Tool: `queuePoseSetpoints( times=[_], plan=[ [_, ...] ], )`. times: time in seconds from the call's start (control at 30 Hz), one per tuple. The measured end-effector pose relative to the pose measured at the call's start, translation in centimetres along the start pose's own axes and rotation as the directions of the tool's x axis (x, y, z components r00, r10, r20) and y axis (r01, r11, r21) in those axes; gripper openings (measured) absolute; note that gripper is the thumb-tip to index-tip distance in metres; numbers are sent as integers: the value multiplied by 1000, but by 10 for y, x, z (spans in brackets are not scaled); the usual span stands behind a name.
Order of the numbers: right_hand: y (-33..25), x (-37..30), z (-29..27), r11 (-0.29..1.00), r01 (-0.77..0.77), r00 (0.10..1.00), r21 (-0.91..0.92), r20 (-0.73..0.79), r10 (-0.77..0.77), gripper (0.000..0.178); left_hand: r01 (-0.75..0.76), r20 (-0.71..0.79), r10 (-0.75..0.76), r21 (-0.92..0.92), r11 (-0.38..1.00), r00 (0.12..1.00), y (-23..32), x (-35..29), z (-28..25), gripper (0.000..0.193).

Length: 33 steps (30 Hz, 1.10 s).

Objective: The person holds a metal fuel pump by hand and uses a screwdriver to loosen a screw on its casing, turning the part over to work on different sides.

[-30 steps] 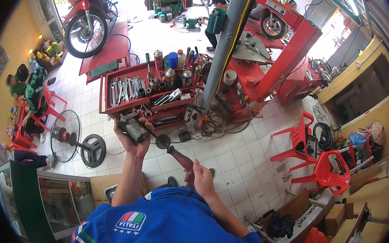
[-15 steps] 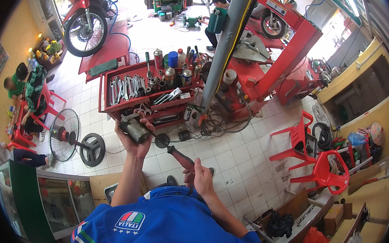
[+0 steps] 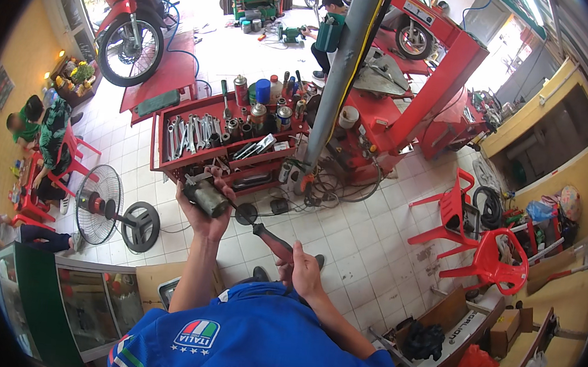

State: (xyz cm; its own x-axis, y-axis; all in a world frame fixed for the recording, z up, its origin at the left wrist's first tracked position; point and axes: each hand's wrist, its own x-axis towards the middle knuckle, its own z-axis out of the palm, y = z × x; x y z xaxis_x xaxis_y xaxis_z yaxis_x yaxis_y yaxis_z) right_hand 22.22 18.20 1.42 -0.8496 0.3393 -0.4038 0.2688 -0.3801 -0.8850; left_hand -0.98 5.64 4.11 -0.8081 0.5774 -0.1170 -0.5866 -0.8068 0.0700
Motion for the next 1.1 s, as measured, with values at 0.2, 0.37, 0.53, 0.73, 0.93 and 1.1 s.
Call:
queuePoseSetpoints(
  times=[0.2, 0.37, 0.53, 0.73, 0.93, 1.1],
  plan=[
    [-18, -8, 19, 922, 291, 945, -257, -74, -319, 44, 25, 80, -21, -55, 998, 997, 12, 5, -23, 61],
    [-12, -3, 15, 928, 302, 943, -217, -78, -325, 41, -86, -73, 89, 48, 995, 993, -1, -3, 13, 61],
    [4, 8, -13, 991, -82, 994, 110, 74, 74, 44, 16, 77, -14, -18, 1000, 997, 6, 5, -12, 60],
    [-8, -2, 18, 879, 332, 916, -342, -103, -387, 46, 29, 158, -21, -51, 998, 987, 15, 8, -26, 61],
    [10, 4, -1, 999, 41, 999, 2, 13, -41, 45, -93, -180, 108, 89, 992, 978, -8, -6, 24, 62],
    [3, 1, 1, 997, 7, 1000, -79, 19, -6, 41, 7, 3, -7, -45, 999, 1000, 8, 3, -19, 62]
  ],
)
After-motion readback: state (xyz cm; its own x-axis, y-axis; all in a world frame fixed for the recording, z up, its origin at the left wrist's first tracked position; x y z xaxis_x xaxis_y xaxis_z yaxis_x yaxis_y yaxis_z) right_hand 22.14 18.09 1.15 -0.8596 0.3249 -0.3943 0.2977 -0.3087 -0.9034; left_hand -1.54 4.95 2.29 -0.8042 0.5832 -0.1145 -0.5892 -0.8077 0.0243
